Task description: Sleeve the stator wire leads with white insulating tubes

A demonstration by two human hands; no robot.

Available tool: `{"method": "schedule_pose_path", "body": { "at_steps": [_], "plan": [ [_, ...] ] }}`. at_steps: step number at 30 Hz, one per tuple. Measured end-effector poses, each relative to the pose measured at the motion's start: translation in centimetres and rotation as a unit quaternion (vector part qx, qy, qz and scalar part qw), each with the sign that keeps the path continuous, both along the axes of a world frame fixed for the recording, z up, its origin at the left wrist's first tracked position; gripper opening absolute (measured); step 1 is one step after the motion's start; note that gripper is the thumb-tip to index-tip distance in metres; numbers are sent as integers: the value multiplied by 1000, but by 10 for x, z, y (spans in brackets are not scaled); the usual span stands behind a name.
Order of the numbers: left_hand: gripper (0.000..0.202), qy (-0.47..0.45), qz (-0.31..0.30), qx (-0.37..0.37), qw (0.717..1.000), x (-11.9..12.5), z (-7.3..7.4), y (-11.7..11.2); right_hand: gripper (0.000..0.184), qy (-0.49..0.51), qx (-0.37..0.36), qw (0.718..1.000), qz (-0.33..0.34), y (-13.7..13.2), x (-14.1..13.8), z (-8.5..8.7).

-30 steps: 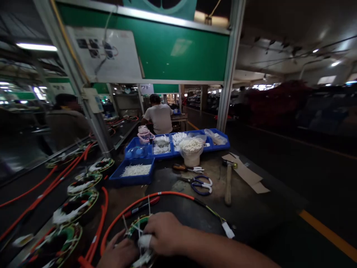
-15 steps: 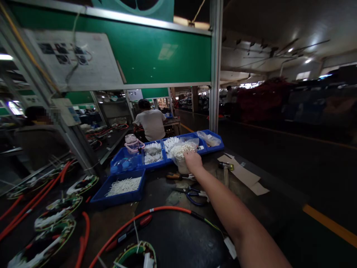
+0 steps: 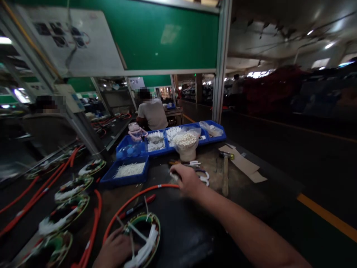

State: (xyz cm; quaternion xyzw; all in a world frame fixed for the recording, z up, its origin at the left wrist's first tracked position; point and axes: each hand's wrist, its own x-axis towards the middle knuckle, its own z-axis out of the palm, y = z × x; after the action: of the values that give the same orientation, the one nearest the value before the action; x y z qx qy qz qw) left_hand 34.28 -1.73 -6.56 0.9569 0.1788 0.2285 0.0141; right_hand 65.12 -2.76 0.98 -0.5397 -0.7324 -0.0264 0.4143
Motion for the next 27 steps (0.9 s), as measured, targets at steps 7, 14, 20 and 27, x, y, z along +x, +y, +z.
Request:
{"method": "schedule_pose_path", "body": {
  "at_steps": [7,14,20,27],
  "plan": [
    [24,-38,162,-105,980,22,29,-70,28,51,31,978,201,-149,-50,-56],
    [23,-57,184,-187,963,27,29,-74,21,49,22,973,226,-191,-56,-93],
    [20,-82,176,-173,966,27,23,-74,16,39,20,977,210,-196,-55,-92],
    [34,-46,192,-156,968,29,22,-78,19,13,71,971,229,-176,-75,-73]
  ]
}}
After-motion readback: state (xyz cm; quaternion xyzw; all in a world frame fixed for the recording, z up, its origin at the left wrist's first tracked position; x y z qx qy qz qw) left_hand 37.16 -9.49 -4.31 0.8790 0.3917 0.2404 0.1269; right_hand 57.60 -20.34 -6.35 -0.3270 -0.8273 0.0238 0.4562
